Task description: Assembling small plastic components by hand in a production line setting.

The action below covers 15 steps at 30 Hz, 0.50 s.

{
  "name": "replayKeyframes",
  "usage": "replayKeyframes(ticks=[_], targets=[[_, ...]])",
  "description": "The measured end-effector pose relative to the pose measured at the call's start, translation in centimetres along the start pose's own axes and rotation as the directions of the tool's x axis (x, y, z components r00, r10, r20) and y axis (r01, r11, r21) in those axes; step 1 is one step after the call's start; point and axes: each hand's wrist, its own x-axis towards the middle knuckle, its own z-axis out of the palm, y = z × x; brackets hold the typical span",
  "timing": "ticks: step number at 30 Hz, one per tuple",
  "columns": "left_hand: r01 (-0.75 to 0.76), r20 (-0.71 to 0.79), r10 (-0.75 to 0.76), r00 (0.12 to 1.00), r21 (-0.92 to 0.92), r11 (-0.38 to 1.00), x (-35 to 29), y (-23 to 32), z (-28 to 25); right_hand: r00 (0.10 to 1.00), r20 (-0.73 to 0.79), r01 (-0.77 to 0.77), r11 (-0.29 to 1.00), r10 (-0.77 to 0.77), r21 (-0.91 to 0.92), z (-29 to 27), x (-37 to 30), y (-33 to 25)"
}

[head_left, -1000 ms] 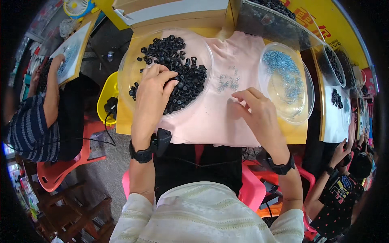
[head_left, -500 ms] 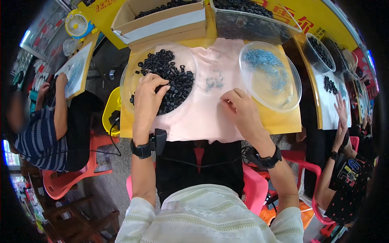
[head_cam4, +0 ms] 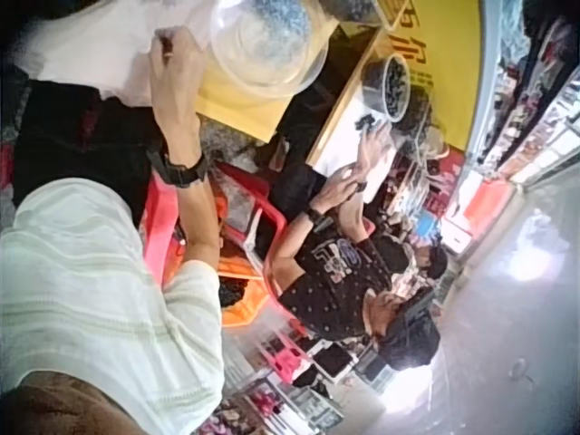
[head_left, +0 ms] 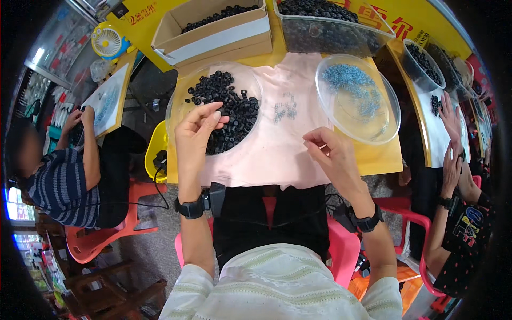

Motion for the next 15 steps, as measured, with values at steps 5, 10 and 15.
replayKeyframes(ticks=[5,10,15], targets=[[0.164,0.126,-0.124,0.984,-0.385,0.908,-2.0,0.9,1.6,0.993,0.022,-0.119,0.978,0.117,0.17,-0.4,-0.2,-0.2],[0.312,0.319,-0.146,0.936,-0.567,0.762,-4.7,1.2,4.9,0.977,0.049,-0.21,0.891,0.208,0.404,-0.7,-0.4,-1.5],[0.403,0.43,-0.141,0.892,-0.614,0.679,-5.9,1.1,8.2,0.988,-0.037,-0.109,0.844,0.151,0.524,-1.9,-1.1,-2.4]])
